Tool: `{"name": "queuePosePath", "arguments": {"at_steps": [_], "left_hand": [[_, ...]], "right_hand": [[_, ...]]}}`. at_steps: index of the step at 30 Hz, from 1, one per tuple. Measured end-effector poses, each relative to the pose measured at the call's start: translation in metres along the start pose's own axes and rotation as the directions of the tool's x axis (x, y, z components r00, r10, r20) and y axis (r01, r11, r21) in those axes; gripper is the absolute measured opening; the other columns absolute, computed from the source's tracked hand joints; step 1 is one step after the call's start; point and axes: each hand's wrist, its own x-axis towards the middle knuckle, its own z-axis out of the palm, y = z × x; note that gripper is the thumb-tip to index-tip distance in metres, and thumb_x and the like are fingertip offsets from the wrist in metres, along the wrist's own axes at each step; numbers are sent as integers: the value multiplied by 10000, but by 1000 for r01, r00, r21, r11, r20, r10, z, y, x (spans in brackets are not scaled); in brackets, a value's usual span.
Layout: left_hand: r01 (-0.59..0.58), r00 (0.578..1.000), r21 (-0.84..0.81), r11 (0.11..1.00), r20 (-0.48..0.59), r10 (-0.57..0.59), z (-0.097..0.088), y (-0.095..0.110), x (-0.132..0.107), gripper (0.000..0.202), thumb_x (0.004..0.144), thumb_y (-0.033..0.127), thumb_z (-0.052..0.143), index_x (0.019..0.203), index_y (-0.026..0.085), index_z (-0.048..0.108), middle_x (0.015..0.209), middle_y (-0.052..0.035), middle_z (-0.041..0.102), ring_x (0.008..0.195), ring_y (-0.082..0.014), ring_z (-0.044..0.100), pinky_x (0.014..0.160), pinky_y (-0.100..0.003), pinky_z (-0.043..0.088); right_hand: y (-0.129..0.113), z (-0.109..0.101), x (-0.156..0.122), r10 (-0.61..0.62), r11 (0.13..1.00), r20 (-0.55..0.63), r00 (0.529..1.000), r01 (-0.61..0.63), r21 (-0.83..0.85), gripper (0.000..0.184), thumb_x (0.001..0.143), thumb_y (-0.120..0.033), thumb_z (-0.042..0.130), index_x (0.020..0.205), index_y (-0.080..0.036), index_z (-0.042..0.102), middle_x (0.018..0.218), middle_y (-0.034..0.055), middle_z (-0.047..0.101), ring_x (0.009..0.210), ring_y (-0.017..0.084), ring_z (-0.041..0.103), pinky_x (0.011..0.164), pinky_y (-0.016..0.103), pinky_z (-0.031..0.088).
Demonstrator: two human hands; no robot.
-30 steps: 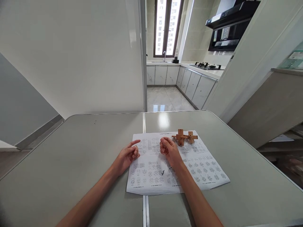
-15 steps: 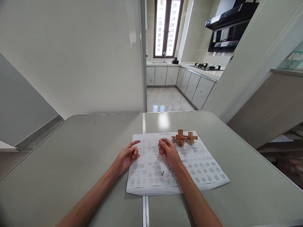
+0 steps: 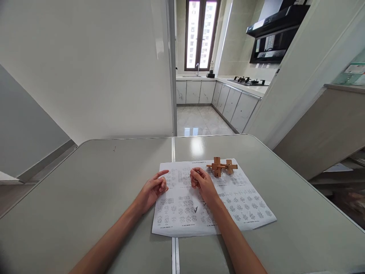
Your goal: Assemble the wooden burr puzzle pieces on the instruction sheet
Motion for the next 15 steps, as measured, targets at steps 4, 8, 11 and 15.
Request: {"name": "queuePosePath", "arguments": {"at_steps": [4, 8, 11, 15], "left_hand": [[-7, 1000, 3, 1000, 5, 7, -1, 0, 0, 490, 862, 283, 775, 1311, 133, 647, 750, 11, 585, 656, -104, 486, 748, -300, 419], [-1, 1000, -2, 1000, 2, 1, 0, 0, 0, 504, 842, 285, 790, 1305, 137, 654, 744, 12, 587, 654, -106, 488, 750, -303, 424], [1, 1000, -2, 1000, -3, -1, 0, 1, 0, 501, 838, 286, 794, 1298, 140, 657, 746, 12, 588, 655, -105, 490, 750, -302, 424], [-1, 1000, 4, 1000, -10, 1, 1, 1, 0, 502, 830, 287, 799, 1289, 140, 659, 746, 9, 589, 654, -108, 492, 743, -301, 423]], "right_hand": [[-1, 2, -1, -1, 1000, 4, 1000, 1, 0, 340, 805, -481, 844, 859, -210, 646, 726, -37, 535, 567, 92, 419, 517, 256, 315], [-1, 2, -1, -2, 1000, -3, 1000, 2, -3, 346, 797, -485, 848, 865, -210, 649, 730, -35, 535, 567, 94, 419, 515, 257, 316], [-1, 2, -1, 3, 1000, -6, 1000, -3, -7, 358, 782, -494, 856, 863, -211, 652, 725, -35, 533, 566, 98, 422, 517, 264, 319], [-2, 4, -2, 5, 1000, -7, 1000, -5, -23, 356, 781, -503, 851, 852, -216, 652, 724, -38, 527, 564, 97, 420, 522, 269, 318]]}}
